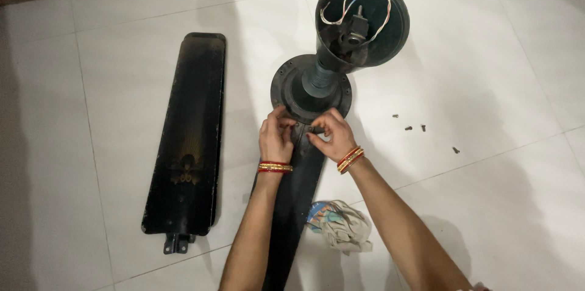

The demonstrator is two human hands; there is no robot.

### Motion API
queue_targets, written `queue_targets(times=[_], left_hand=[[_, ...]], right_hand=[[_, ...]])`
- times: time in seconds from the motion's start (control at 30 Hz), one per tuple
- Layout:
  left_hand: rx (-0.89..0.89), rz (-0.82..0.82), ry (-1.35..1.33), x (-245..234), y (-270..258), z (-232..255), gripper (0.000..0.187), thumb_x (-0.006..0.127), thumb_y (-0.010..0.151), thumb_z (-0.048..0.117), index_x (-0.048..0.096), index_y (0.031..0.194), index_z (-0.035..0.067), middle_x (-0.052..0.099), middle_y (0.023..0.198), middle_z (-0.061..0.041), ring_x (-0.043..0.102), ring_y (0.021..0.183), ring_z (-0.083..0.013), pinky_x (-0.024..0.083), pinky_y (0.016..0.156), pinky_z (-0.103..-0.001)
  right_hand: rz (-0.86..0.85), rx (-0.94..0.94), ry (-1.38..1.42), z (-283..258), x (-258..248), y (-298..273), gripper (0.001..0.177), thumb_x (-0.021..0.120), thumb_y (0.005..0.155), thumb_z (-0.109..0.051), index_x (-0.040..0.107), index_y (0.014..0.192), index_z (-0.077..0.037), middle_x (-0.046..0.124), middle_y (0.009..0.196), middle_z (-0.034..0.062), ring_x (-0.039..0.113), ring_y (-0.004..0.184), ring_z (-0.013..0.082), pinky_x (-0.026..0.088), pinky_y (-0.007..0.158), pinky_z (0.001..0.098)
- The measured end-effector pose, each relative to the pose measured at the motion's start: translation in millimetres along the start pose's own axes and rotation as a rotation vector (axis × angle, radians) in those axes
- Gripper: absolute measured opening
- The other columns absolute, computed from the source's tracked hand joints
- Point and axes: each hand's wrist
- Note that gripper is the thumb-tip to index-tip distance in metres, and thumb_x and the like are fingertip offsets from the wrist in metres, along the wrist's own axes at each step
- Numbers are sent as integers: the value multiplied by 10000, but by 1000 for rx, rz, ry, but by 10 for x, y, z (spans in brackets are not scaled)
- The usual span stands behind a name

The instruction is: The person attaches three fan blades to the motor housing of a ceiling fan lying on the floor, securing each blade with screws. After assembly, the person wipes the central hub and blade roots with a cloth.

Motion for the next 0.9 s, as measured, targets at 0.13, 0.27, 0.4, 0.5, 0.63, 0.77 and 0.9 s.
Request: queue_targets(times=[0.13,0.27,0.4,0.5,0.63,0.77,0.9], left_hand=[[65,20,125,2,-6,24,582,801,738,-13,569,1270,35,720,934,-66,620,960,-310,462,889,-458],[42,-6,181,34,26,25,514,743,787,-47,597,1264,77,745,939,-15,636,976,-293,469,913,-445],[59,1,147,-8,44,-35,487,686,842,-73,627,1282,126,771,975,22,661,998,-260,498,939,-411],[157,20,133,-27,22,-48,552,828,731,31,596,1230,74,752,959,-35,624,948,-316,454,869,-461],[79,-26,188,20,88,-25,494,784,777,3,619,1226,124,754,916,-4,647,951,-293,475,885,-452],[92,-57,191,-19,108,-52,492,732,818,-34,621,1268,132,769,964,15,660,1005,-277,474,928,-450],[123,-24,226,-195,2,-73,545,747,752,-39,607,1264,81,733,1121,-70,614,1105,-329,445,959,-475]], right_hand=[[-36,-37,50,-12,-40,9,295,795,774,-33,762,1062,-85,552,925,24,529,715,121,486,617,267],[-6,-24,35,-13,3,14,212,834,787,-51,766,983,-99,552,917,21,530,721,121,489,621,261],[-1,22,95,28,5,-9,280,811,769,-29,723,1033,-63,526,891,20,514,708,114,471,637,261],[-6,-58,47,36,24,-17,226,795,766,-14,780,981,-82,541,944,23,521,716,116,490,630,261],[17,-11,45,-3,40,-1,184,817,792,-38,764,963,-81,547,931,19,527,711,119,477,627,269],[42,-4,-2,-52,60,-8,189,828,772,-58,738,938,-64,546,932,28,527,693,126,475,615,270],[31,-29,-12,-64,59,-22,188,776,807,-47,772,991,-87,545,920,40,525,669,136,473,602,276]])
Point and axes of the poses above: each hand's wrist, its own y-axis towards the middle knuckle, its own x-axis out of the palm, z = x × y
